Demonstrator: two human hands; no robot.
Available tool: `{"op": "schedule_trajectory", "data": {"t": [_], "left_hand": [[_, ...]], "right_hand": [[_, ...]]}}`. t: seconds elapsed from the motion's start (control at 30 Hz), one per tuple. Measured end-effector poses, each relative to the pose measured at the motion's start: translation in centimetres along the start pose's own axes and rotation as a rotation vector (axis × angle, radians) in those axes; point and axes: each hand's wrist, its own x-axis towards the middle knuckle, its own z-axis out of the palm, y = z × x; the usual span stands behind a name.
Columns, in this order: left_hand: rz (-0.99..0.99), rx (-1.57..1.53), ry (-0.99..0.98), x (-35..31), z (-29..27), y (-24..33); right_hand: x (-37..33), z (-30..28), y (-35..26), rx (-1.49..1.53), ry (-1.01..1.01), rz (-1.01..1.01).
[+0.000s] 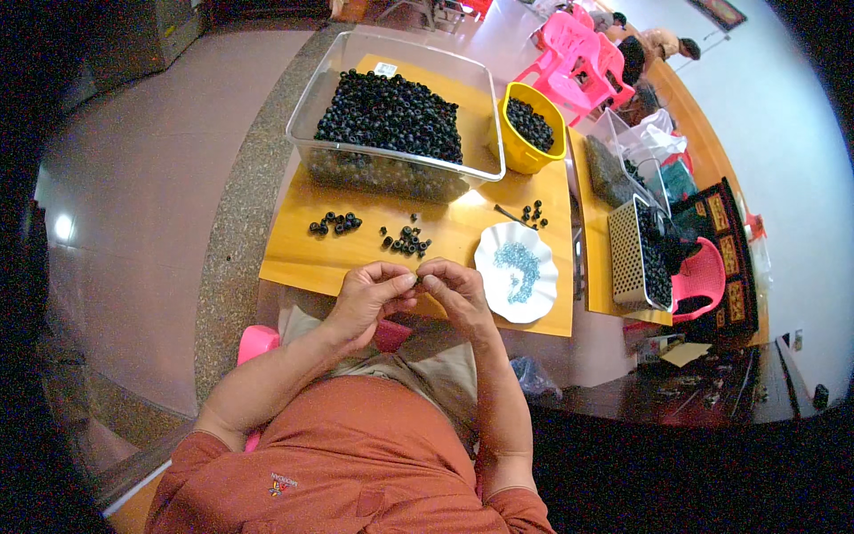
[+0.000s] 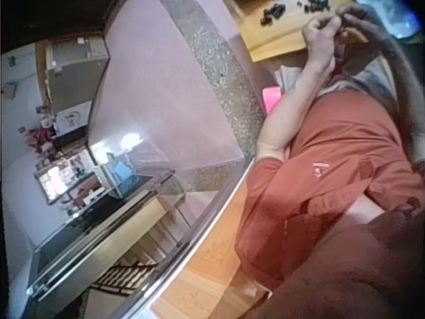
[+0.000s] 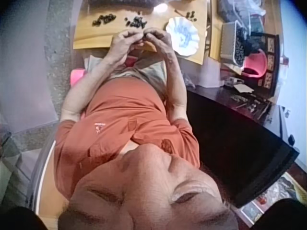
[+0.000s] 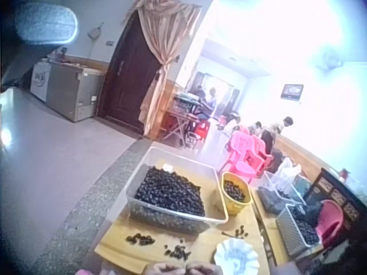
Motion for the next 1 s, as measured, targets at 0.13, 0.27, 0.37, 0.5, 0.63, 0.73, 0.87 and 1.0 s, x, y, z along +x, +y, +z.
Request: {"op": "schedule_trajectory", "data": {"t": [0.13, 0.27, 0.37, 0.5, 0.63, 0.73, 0.87, 1.0], "left_hand": [[0.014, 0.015, -0.011, 0.05, -0.09, -0.11], [0.009, 0.035, -0.012, 0.01, 0.00, -0.02], [0.010, 0.047, -0.014, 0.06, -0.09, -0.11], [0.021, 0.044, -0.029, 0.13, -0.16, -0.21], [0.024, 0.045, -0.020, 0.11, -0.19, -0.20], [0.026, 0.036, -0.015, 0.03, -0.07, -0.06], [0.033, 0.026, -0.018, 0.10, -0.22, -0.16], [0.029, 0.033, -0.016, -0.05, -0.02, 0.04]], "right_hand": [[-0.11, -0.22, 0.15, 0.033, 0.005, 0.016], [-0.13, -0.12, 0.06, 0.011, 0.018, 0.015], [-0.05, -0.03, 0.01, -0.019, 0.018, 0.001], [0.09, 0.05, -0.03, -0.057, 0.005, -0.044], [-0.05, 0.38, -0.11, -0.088, 0.076, 0.024], [-0.04, 0.17, 0.22, -0.093, 0.081, 0.021], [0.04, 0.39, 0.20, -0.052, 0.067, 0.033], [0.02, 0.37, 0.52, -0.065, 0.063, 0.010]]}}
